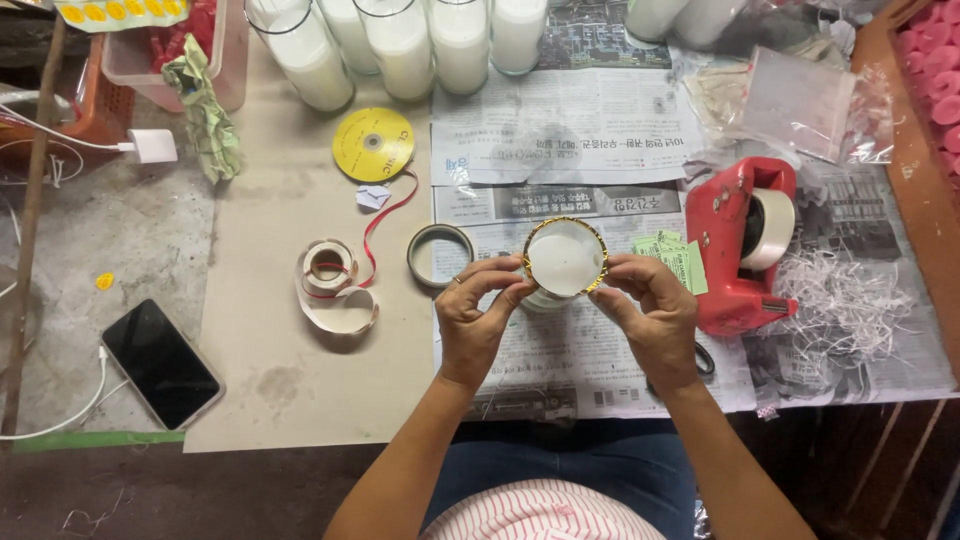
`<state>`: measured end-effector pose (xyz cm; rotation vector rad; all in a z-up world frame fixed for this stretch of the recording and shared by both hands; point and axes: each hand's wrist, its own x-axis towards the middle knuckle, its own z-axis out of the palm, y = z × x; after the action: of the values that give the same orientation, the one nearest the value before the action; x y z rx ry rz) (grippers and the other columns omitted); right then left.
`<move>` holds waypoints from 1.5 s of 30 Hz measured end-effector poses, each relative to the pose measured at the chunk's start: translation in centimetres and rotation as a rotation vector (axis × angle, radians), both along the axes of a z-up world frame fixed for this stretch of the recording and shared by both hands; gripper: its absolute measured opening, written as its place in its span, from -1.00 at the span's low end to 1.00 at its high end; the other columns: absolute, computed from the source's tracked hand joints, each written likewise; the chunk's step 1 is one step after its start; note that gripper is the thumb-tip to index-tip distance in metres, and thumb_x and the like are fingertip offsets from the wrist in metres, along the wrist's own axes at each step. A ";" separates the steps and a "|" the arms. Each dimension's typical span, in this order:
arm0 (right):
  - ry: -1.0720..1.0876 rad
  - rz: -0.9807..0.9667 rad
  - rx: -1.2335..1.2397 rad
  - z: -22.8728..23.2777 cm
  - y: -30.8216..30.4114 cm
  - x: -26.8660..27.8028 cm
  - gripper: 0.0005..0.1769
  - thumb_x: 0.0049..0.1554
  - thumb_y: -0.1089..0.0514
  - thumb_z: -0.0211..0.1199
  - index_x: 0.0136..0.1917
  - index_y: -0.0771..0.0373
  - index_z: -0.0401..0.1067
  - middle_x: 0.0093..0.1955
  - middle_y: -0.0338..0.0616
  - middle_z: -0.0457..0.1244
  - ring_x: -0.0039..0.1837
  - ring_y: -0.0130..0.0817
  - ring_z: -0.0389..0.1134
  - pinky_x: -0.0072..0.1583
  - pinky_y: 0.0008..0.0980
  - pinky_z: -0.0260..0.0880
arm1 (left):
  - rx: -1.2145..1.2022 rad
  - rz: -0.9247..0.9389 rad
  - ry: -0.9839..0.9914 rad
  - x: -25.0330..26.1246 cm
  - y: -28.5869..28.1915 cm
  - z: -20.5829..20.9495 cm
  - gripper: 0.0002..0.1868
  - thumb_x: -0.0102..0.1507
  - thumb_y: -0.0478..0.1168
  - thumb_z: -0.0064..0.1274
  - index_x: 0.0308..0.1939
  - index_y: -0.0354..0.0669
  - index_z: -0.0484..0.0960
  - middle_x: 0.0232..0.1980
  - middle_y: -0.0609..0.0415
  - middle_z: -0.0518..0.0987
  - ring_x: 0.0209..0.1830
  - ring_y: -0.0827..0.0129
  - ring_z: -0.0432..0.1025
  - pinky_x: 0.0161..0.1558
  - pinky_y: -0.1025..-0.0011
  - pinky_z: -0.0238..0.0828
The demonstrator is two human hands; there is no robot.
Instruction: Applying decorative gold trim and a product label to a glass candle jar.
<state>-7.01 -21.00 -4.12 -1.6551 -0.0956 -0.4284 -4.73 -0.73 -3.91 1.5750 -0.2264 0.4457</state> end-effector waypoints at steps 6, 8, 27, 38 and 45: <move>0.006 0.019 0.028 -0.3 -0.9 0.3 -0.81 0.08 0.46 0.39 -0.02 0.52 0.47 0.04 0.18 0.35 0.02 -0.26 0.49 0.08 -0.36 0.56 | -0.042 -0.021 0.018 0.6 0.4 0.8 -0.92 0.15 -0.37 0.35 -0.32 -0.22 0.73 -0.21 -0.03 0.71 -0.16 0.28 0.65 -0.18 0.49 0.62; -0.008 0.005 0.020 -0.1 -0.7 0.4 -0.84 0.10 0.48 0.37 -0.03 0.51 0.48 0.03 0.15 0.36 0.03 -0.29 0.48 0.08 -0.38 0.55 | -0.042 -0.018 0.012 0.7 0.3 0.9 -0.91 0.16 -0.38 0.34 -0.31 -0.23 0.72 -0.21 -0.04 0.71 -0.17 0.29 0.65 -0.19 0.50 0.62; -0.586 -0.026 -0.569 3.5 1.8 -0.7 -0.83 0.04 0.46 0.41 -0.09 0.29 0.63 -0.10 -0.05 0.44 -0.12 -0.19 0.48 -0.06 -0.29 0.58 | 0.501 0.050 -0.673 0.1 -0.1 0.5 -0.81 0.22 -0.33 0.24 -0.10 -0.02 0.78 -0.10 0.11 0.69 -0.16 0.22 0.53 -0.08 0.32 0.56; -0.317 0.118 -1.070 5.6 0.8 0.9 -0.89 0.23 0.09 0.27 -0.15 0.08 0.45 -0.22 -0.33 0.31 -0.21 -0.22 0.36 -0.18 -0.27 0.37 | 1.067 -0.027 -0.622 1.7 0.0 1.8 -0.87 0.23 -0.13 0.22 -0.40 0.09 0.61 -0.40 0.25 0.45 0.05 0.29 0.33 0.24 0.16 0.13; -0.311 0.058 -1.078 6.9 0.4 0.0 -0.86 0.16 0.08 0.32 0.02 0.02 0.49 0.09 -0.30 0.36 -0.04 -0.22 0.44 -0.10 -0.25 0.45 | 1.077 -0.152 -0.656 2.4 0.6 3.3 -0.76 0.19 -0.01 0.20 -0.40 0.01 0.53 -0.38 0.11 0.46 0.08 0.19 0.36 0.36 -0.05 0.01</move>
<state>-7.00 -20.64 2.74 -2.6099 -0.7041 -0.6439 -2.33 -0.16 -0.62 2.3707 -1.2412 0.7808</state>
